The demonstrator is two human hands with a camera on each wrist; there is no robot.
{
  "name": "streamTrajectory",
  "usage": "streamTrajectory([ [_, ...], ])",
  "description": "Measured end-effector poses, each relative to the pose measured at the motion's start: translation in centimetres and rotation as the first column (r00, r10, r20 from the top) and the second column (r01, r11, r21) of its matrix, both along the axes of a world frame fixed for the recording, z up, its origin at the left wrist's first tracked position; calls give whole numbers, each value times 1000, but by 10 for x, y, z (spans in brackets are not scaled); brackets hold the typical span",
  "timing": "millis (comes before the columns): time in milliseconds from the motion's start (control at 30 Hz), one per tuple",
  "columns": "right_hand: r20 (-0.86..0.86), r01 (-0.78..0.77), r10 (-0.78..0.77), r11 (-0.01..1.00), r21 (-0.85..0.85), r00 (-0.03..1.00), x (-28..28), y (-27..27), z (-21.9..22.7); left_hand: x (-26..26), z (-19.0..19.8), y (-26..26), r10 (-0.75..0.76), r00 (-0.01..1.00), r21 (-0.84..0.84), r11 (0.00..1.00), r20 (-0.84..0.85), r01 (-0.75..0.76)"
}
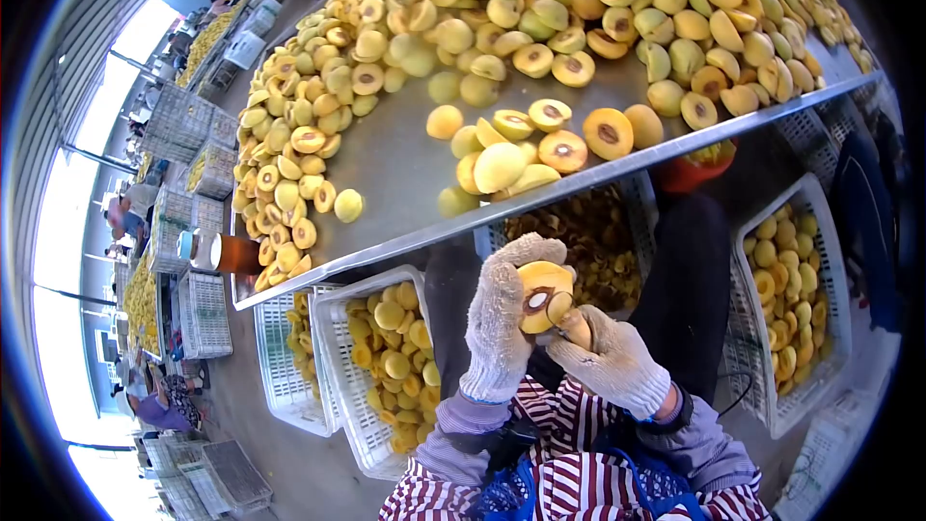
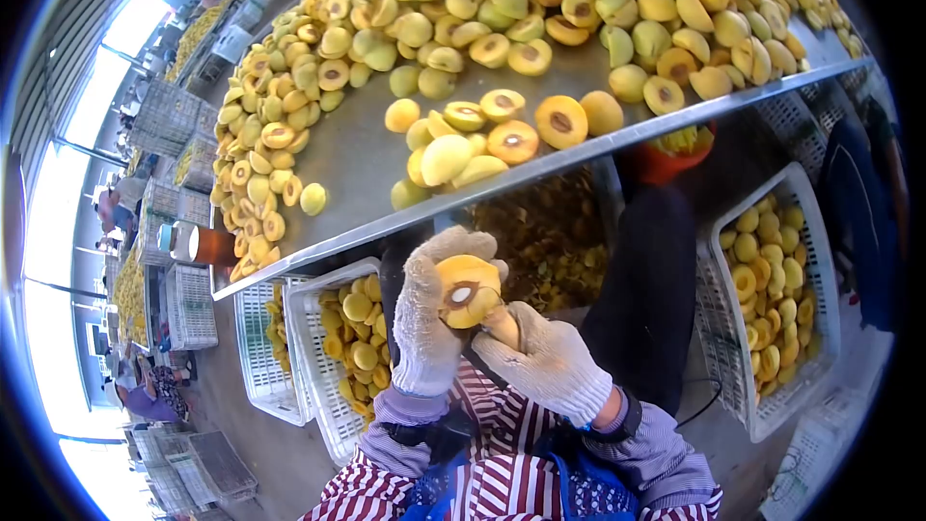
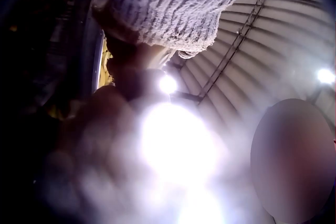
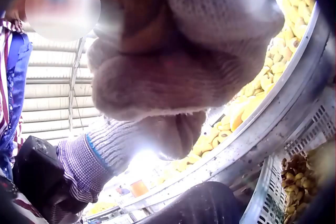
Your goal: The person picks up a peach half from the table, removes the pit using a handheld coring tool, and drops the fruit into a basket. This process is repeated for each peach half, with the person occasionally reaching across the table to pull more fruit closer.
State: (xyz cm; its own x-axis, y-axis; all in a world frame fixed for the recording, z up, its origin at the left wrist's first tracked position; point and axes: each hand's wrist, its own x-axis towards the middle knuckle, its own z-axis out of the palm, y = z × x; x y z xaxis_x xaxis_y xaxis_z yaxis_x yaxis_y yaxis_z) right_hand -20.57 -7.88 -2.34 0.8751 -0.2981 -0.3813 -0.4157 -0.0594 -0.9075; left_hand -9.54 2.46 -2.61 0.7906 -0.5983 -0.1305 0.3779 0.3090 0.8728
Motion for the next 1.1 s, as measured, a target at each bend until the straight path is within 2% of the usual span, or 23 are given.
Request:
streamTrajectory([
  [133,33,-7,8,1000,-29,999,1,-2,-1,-6,1,-1,-12,996,33,999,90,9],
  [333,34,-2,-1,995,95,999,0,-4,2,-20,5,-13,34,987,7,999,157,-36],
  [367,29,-9,3,981,195,1000,0,-5,0,-19,6,-13,12,980,55,998,197,-23],
  [467,8,-41,43,875,483,999,-2,-12,4,-16,14,-13,-51,946,188,982,320,-11],
  [567,-6,-86,126,703,706,992,-7,-21,2,-14,1,-10,-123,770,259,964,626,-57],
  [633,-22,-73,127,695,715,992,-6,-25,9,-12,-5,-14,-103,745,206,977,659,-48],
  [667,-32,-65,127,691,720,991,-6,-26,11,-11,-2,-15,-117,790,218,976,602,-22],
  [733,-65,-81,196,653,753,978,-8,-28,4,0,20,-18,-272,811,356,931,518,85],
  [767,-80,-88,232,634,768,969,-9,-29,0,6,20,-19,-320,764,368,923,560,116],
  [833,2,-126,259,463,877,966,-14,-33,-6,15,18,-22,-405,656,395,902,637,174],
  [867,44,-144,267,369,918,963,-17,-34,-8,20,21,-26,-390,553,354,918,736,177],
  [967,37,-89,265,186,979,963,-20,-34,-12,26,26,-34,-428,352,386,904,832,185],
  [1033,156,-148,214,-50,988,964,-27,-26,-38,28,23,-37,-383,295,332,920,875,209],
  [1100,220,-193,175,-162,968,960,-32,-26,-44,28,21,-42,-278,258,211,943,925,256],
])
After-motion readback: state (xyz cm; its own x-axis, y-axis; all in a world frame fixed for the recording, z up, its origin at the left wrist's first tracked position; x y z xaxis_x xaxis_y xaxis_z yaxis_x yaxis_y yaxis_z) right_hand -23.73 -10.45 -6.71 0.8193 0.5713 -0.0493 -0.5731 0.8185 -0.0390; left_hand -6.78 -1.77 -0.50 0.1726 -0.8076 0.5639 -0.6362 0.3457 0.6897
